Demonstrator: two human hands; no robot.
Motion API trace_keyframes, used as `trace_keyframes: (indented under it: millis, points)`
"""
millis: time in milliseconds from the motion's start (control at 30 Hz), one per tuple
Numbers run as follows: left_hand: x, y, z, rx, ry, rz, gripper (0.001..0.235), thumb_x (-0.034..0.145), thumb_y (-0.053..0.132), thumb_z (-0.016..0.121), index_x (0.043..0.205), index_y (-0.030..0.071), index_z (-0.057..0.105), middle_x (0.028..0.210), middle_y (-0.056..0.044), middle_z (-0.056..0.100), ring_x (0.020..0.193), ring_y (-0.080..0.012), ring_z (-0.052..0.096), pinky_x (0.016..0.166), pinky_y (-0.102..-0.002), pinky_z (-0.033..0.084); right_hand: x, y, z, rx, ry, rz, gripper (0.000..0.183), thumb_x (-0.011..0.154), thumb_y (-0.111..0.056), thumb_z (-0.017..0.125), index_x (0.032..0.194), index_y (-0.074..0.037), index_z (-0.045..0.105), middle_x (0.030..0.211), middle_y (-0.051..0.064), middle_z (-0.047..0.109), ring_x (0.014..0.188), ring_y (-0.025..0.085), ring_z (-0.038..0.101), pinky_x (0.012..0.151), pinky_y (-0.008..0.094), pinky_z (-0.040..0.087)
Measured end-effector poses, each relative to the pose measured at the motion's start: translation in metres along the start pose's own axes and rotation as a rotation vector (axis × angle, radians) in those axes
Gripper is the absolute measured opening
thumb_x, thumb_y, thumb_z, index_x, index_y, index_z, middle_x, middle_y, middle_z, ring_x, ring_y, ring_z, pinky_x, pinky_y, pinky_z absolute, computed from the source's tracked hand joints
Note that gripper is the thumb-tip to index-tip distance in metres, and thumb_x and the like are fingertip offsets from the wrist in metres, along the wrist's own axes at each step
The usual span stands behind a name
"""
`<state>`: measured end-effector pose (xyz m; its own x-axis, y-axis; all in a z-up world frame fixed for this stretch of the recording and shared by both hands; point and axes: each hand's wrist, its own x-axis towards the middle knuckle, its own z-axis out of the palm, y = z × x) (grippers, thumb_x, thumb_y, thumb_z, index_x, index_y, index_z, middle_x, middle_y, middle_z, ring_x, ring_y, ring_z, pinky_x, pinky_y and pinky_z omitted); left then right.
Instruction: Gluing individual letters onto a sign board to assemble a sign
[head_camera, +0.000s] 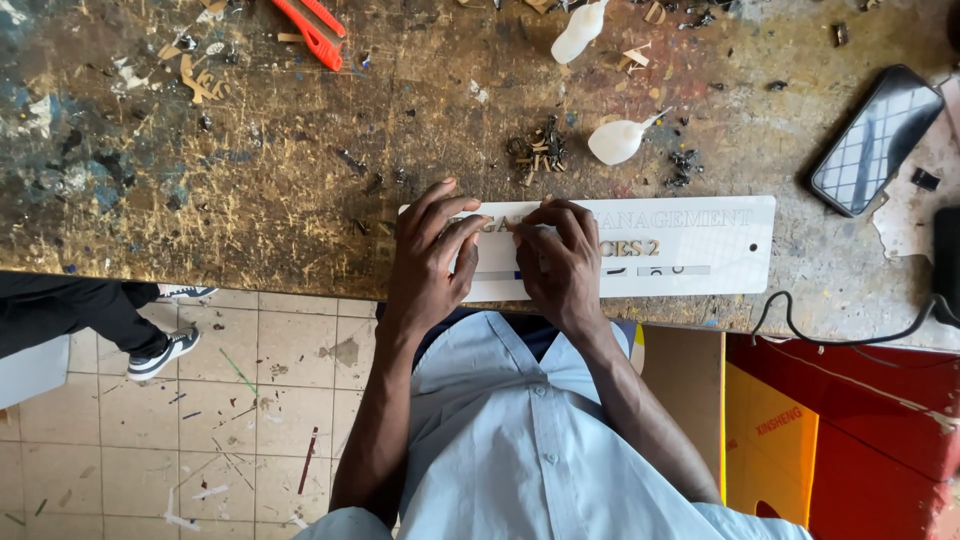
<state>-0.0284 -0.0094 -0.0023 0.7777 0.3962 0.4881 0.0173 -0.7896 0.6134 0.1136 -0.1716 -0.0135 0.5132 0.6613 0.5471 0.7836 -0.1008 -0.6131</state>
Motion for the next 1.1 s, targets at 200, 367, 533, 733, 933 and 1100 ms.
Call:
trace_keyframes:
  millis: [200, 367, 533, 733, 933, 1100]
  points:
    - [-0.017, -0.011, -0.015, 0.012, 0.054, -0.039, 0.022, 0.106, -0.001, 0.074, 0.123, 0.011, 0.08, 0.136, -0.007, 0.073, 0.154, -0.0372, 0.057, 0.128, -0.054, 0.044, 0.0, -0.001, -0.001, 0.011, -0.002, 0.012, 0.017, 0.101, 0.002, 0.08, 0.114, -0.006, 0.085, 0.109, 0.017, 0.076, 0.12, 0.05, 0.071, 0.097, 0.058, 0.057]
    - [-0.035, -0.025, -0.054, 0.044, 0.192, -0.15, 0.023, 0.105, -0.008, 0.068, 0.119, 0.009, 0.077, 0.131, -0.008, 0.071, 0.148, -0.039, 0.058, 0.129, -0.059, 0.044, 0.003, -0.006, -0.004, 0.049, -0.006, 0.004, 0.015, 0.105, 0.0, 0.076, 0.117, -0.004, 0.084, 0.11, 0.019, 0.074, 0.119, 0.05, 0.069, 0.1, 0.058, 0.056]
    - [-0.053, -0.029, -0.073, 0.098, 0.265, -0.206, 0.02, 0.108, -0.005, 0.068, 0.123, 0.008, 0.076, 0.13, -0.006, 0.069, 0.144, -0.0371, 0.06, 0.125, -0.058, 0.048, -0.002, -0.003, -0.003, 0.055, -0.012, -0.047, 0.016, 0.107, 0.001, 0.075, 0.12, -0.002, 0.084, 0.11, 0.02, 0.074, 0.119, 0.049, 0.069, 0.103, 0.058, 0.056]
    - [-0.059, -0.033, -0.072, 0.073, 0.275, -0.285, 0.039, 0.107, 0.0, 0.073, 0.144, 0.01, 0.069, 0.135, -0.007, 0.066, 0.137, -0.0339, 0.062, 0.119, -0.056, 0.051, 0.0, -0.011, -0.01, 0.05, 0.003, -0.086, 0.02, 0.105, 0.004, 0.079, 0.124, -0.004, 0.084, 0.115, 0.017, 0.074, 0.124, 0.046, 0.067, 0.106, 0.058, 0.055]
    - [-0.052, -0.04, -0.072, 0.15, 0.183, -0.357, 0.042, 0.104, 0.0, 0.074, 0.145, 0.007, 0.07, 0.137, -0.01, 0.062, 0.133, -0.0342, 0.059, 0.113, -0.053, 0.052, 0.018, -0.042, 0.001, 0.075, -0.047, -0.097, 0.02, 0.104, 0.003, 0.081, 0.124, -0.004, 0.084, 0.118, 0.018, 0.074, 0.127, 0.047, 0.067, 0.107, 0.058, 0.055]
    - [-0.044, -0.042, -0.078, 0.114, 0.115, -0.366, 0.025, 0.108, 0.006, 0.073, 0.133, 0.004, 0.075, 0.135, -0.01, 0.06, 0.128, -0.033, 0.06, 0.109, -0.052, 0.054, 0.055, -0.08, 0.031, 0.006, -0.255, -0.205, 0.023, 0.099, -0.003, 0.086, 0.122, -0.004, 0.086, 0.124, 0.017, 0.074, 0.132, 0.042, 0.063, 0.105, 0.052, 0.053]
